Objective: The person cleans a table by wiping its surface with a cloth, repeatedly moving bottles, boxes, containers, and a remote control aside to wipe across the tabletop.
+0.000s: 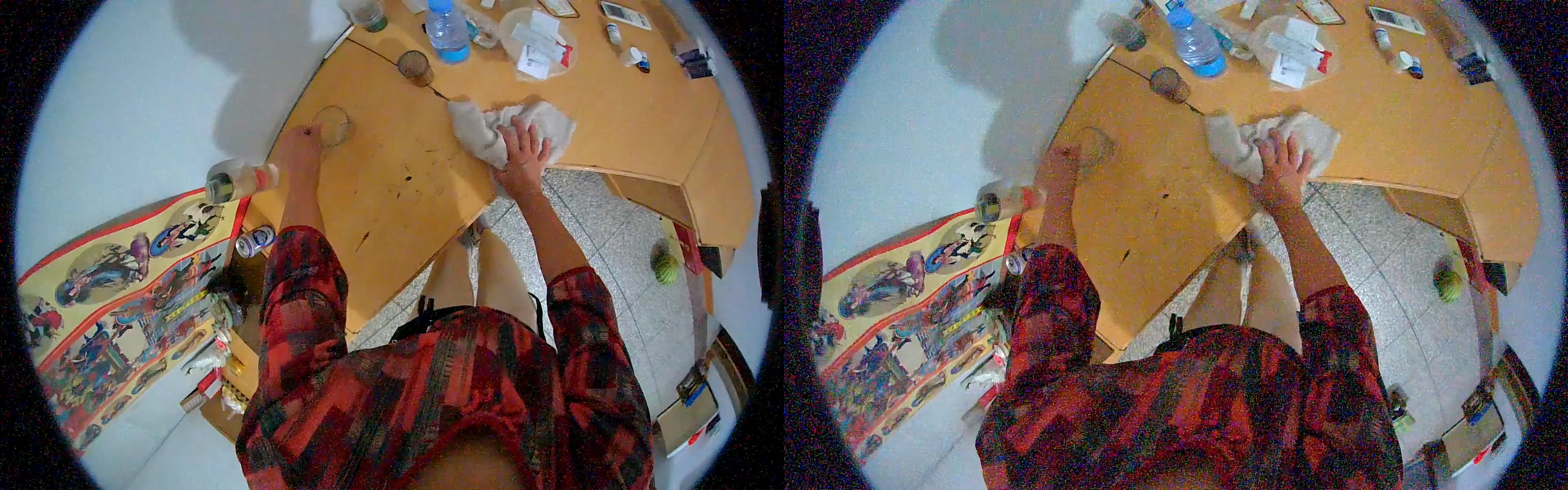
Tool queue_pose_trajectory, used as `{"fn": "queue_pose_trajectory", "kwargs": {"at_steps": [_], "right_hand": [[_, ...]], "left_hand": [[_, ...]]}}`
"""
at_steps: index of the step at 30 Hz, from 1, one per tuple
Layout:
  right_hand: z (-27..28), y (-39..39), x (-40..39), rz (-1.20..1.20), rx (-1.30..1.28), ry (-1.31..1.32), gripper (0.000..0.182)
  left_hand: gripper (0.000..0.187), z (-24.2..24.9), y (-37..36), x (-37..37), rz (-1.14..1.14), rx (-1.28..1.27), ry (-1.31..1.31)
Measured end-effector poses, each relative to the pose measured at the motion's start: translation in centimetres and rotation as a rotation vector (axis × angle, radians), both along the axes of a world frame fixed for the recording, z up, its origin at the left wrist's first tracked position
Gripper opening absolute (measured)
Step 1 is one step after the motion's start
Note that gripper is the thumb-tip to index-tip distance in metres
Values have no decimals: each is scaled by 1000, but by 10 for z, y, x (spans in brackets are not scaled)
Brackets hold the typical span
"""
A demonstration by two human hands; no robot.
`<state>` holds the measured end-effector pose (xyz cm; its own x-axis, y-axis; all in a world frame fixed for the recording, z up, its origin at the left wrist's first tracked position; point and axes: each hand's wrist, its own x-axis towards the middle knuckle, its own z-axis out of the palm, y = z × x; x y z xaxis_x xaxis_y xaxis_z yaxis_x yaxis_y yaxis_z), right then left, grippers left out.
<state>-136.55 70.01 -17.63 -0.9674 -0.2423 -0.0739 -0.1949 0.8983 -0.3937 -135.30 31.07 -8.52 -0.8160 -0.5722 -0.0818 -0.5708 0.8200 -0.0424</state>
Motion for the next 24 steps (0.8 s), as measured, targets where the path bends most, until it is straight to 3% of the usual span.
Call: {"fn": "queue_pose_trajectory", "kwargs": {"at_steps": [11,13,14,16,17,20,24], "right_hand": [[-7,0,2,4,-7,78,79],[-3,-1,3,-5,-17,56,82],[-3,-1,3,-8,-15,56,82],[-4,-1,1,-4,7,4,83],[-8,0,1,-12,11,13,83],[-8,1,2,0,-2,36,86],[-5,1,1,34,99,41,84]], "left_hand": [[44,-41,-15,-6,63,-60,46],[47,-44,-20,-4,-160,-101,131],[47,-47,-22,-3,-163,-99,133],[48,-13,4,-7,6,113,137],[48,-25,-8,-7,-2,118,146],[48,-61,-44,-3,-243,78,238],[44,-1,-2,-2,-33,145,316]]}}
